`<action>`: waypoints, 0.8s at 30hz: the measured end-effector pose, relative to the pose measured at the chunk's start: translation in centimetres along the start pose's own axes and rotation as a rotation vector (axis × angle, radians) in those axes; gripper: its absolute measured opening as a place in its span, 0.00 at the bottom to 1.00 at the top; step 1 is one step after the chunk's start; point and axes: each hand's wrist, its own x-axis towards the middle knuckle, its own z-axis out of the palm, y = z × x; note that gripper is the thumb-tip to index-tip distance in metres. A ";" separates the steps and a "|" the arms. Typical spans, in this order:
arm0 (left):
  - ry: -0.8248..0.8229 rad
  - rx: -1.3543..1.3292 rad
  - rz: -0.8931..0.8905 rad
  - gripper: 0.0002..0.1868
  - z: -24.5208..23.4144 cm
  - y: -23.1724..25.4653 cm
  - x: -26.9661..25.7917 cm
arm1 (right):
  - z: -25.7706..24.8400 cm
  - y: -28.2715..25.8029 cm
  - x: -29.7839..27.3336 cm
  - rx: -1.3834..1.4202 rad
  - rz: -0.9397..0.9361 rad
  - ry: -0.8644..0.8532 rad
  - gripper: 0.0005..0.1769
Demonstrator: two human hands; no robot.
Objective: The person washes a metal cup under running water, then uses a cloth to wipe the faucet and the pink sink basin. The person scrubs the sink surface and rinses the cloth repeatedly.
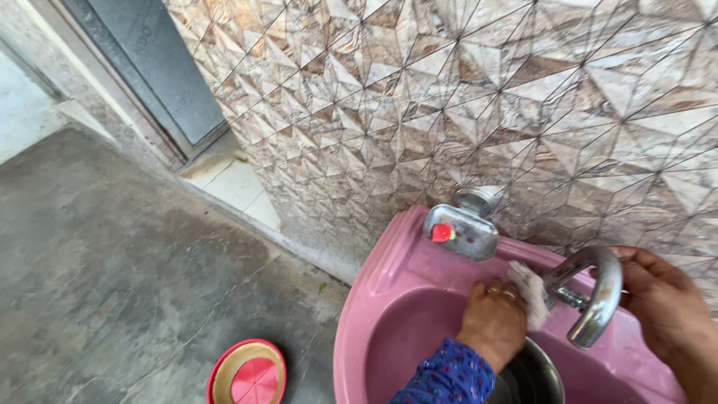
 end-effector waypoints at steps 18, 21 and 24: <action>-0.273 -0.056 -0.025 0.17 -1.9 0.3 0.8 | 1.4 -8.3 -9.8 -0.896 -0.899 -0.044 0.12; -0.321 -0.065 -0.038 0.17 -2.4 0.3 0.9 | 1.6 -9.9 -8.9 -0.953 -0.861 -0.069 0.15; -0.355 -0.077 -0.062 0.17 -2.8 0.3 1.1 | 1.6 -11.0 -9.2 -0.989 -0.794 -0.067 0.12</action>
